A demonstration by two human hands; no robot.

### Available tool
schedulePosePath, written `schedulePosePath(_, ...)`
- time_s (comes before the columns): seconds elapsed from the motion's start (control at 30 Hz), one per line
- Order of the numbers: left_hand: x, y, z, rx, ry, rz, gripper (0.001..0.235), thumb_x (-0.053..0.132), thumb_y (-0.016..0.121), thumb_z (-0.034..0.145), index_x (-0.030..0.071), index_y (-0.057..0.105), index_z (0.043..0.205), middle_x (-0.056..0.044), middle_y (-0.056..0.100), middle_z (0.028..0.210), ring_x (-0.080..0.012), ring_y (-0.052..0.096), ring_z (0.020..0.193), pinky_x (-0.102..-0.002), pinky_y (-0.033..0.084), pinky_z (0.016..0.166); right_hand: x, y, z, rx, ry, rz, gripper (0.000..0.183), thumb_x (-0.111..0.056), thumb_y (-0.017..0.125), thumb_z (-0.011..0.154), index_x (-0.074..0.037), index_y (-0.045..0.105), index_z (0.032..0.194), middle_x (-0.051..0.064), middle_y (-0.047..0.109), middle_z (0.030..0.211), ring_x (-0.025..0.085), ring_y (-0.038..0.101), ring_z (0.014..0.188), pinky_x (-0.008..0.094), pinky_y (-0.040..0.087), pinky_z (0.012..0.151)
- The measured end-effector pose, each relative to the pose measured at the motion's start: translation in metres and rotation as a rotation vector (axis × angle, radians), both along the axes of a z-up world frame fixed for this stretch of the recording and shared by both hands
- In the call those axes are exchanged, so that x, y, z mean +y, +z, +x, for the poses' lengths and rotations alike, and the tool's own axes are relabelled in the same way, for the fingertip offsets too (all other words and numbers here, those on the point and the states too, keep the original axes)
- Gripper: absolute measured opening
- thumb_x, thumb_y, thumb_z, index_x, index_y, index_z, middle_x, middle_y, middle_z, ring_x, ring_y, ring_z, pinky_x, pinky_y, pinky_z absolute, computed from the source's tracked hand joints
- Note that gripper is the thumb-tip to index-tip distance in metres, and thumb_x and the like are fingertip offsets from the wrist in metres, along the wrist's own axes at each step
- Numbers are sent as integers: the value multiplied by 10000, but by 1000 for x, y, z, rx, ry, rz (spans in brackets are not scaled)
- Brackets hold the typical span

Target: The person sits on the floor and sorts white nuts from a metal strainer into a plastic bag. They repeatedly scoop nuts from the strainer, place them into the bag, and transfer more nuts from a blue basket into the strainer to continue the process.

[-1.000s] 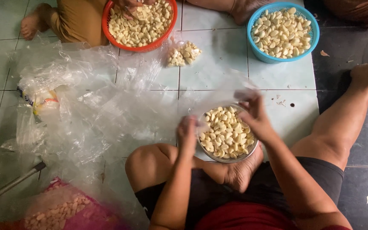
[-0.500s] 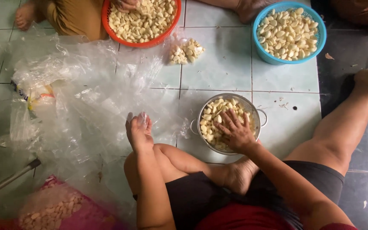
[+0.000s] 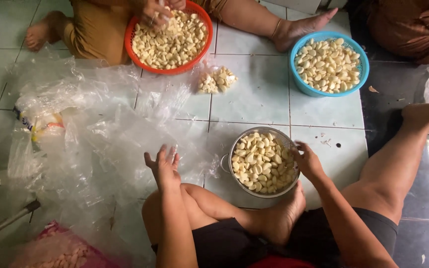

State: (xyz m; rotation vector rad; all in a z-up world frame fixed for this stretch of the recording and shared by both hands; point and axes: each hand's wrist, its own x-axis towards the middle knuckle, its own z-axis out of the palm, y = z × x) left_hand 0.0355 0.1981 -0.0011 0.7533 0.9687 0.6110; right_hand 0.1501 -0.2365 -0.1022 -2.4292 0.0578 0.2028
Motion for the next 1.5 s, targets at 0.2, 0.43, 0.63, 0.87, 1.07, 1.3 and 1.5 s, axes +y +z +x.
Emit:
schedulePosePath(0.2,-3,4,-2,42,2,58,925,226,738,935,301,99,1599,-161,495,1430,-381,674,1149,-362,568,846,-16,12,3,390,156,-84,452,-561,629,966,-140,714,1109,183,786,921,382,772,916,512,579,841)
schedulePosePath(0.43,-11,14,6,32,-40,35,956,198,723,925,251,76,1628,-172,493,1406,-371,660,1147,-390,507,901,5,11,-17,815,-156,629,667,-417,559,1047,-120,338,1601,382,609,1274,503,685,990,623,575,823)
schedulePosePath(0.63,-7,10,10,75,-44,12,974,216,732,932,249,58,1634,-196,493,1435,-417,655,1199,-527,443,1034,33,65,-22,750,-289,697,719,-474,526,1053,-130,271,1630,454,399,1441,596,528,1194,702,431,1017)
schedulePosePath(0.87,-10,21,15,78,-57,6,966,240,706,961,235,19,1641,-232,434,1503,-445,620,1258,-567,410,1080,13,-25,79,607,-299,824,643,-410,547,1066,-67,295,1547,363,505,1294,447,634,954,511,580,820)
schedulePosePath(1.07,-6,33,13,82,-48,-1,920,236,644,990,209,-10,1637,-233,412,1515,-388,622,1253,-531,447,1058,33,-18,139,553,-306,906,630,-431,543,1099,-42,281,1520,270,607,1179,361,734,855,431,666,698)
schedulePosePath(1.3,-3,26,14,52,-21,15,926,177,624,971,215,-13,1642,-247,337,1563,-404,616,1257,-603,392,1097,8,-35,155,53,-534,663,691,-561,534,1172,-141,148,1562,357,360,1523,524,580,1237,678,517,958)
schedulePosePath(1.5,-6,53,17,171,-110,-11,837,195,532,903,252,88,1610,-123,476,1520,-323,644,1221,-479,472,1084,1,42,176,-311,-434,-131,591,-269,659,1011,-66,414,1509,234,204,1592,441,244,1461,561,202,1186)
